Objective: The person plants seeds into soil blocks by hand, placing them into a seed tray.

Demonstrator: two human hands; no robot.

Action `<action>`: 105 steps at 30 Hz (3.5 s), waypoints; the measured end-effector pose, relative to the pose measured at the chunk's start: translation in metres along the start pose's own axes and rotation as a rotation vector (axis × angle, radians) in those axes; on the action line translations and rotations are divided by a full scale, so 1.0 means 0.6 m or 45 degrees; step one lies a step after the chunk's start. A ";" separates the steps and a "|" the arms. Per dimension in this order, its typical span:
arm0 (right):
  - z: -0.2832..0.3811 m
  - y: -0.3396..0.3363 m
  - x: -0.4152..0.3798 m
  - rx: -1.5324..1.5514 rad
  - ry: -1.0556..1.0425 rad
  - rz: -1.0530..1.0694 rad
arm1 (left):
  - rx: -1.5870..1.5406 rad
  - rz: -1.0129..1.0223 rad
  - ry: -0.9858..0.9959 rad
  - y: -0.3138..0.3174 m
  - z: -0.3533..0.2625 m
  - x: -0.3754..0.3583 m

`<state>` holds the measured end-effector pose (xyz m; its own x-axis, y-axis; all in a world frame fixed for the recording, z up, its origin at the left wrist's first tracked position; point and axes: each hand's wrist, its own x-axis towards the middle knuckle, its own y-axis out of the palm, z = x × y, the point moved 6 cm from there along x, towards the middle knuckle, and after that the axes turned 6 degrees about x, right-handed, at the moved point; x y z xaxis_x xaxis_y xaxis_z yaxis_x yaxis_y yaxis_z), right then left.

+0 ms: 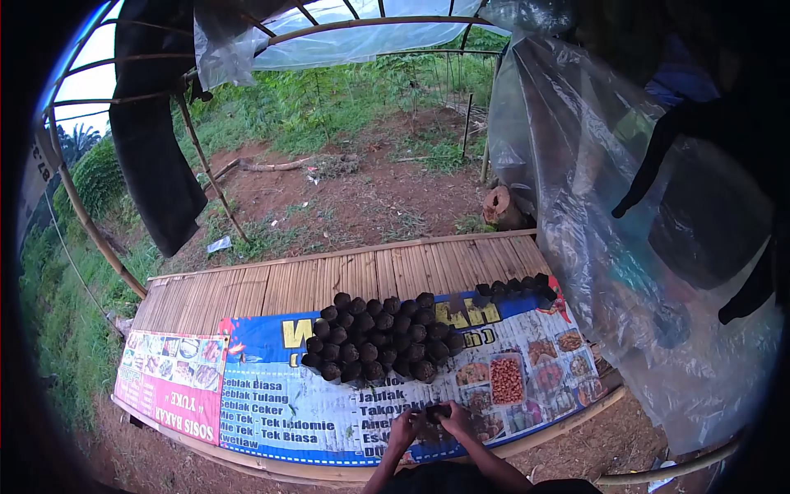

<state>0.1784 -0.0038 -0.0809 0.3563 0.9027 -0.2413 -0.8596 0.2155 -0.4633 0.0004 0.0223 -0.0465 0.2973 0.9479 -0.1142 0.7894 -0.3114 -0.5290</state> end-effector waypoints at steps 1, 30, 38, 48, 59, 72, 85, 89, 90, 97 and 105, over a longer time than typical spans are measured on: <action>0.003 -0.004 -0.010 -0.042 -0.007 0.006 | 0.001 -0.009 0.012 -0.002 -0.002 0.002; 0.123 -0.060 -0.089 -0.561 -0.874 -0.249 | 0.297 -0.194 -0.038 -0.011 -0.043 0.001; 0.135 -0.045 -0.091 -0.783 -0.916 -0.212 | 0.327 -0.196 -0.011 -0.012 -0.045 -0.001; 0.144 -0.042 -0.089 -0.667 -0.789 -0.094 | 0.360 -0.172 -0.071 -0.018 -0.053 -0.011; 0.138 -0.090 -0.071 -0.262 -0.729 -0.445 | 0.473 -0.121 -0.144 -0.027 -0.076 -0.004; 0.124 -0.060 -0.054 -0.613 -0.651 -0.150 | 0.566 -0.093 0.055 -0.016 -0.080 0.011; 0.116 -0.049 -0.055 -0.345 -0.651 -0.185 | 0.296 -0.081 0.071 -0.027 -0.069 0.014; 0.111 -0.045 -0.052 -0.326 -0.570 -0.112 | 0.276 -0.071 0.131 -0.036 -0.090 0.020; 0.119 -0.049 -0.052 -0.332 -0.612 -0.174 | 0.238 -0.055 0.125 -0.035 -0.084 0.023; 0.097 -0.055 -0.056 -0.334 -0.547 -0.152 | 0.195 -0.059 0.173 -0.038 -0.085 0.019; 0.087 -0.053 -0.055 -0.313 -0.512 -0.148 | 0.174 -0.060 0.172 -0.021 -0.070 0.006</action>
<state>0.1748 -0.0211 -0.0140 0.2336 0.9607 0.1502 -0.6930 0.2729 -0.6673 0.0140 0.0266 -0.0049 0.3384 0.9407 0.0219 0.7268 -0.2465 -0.6411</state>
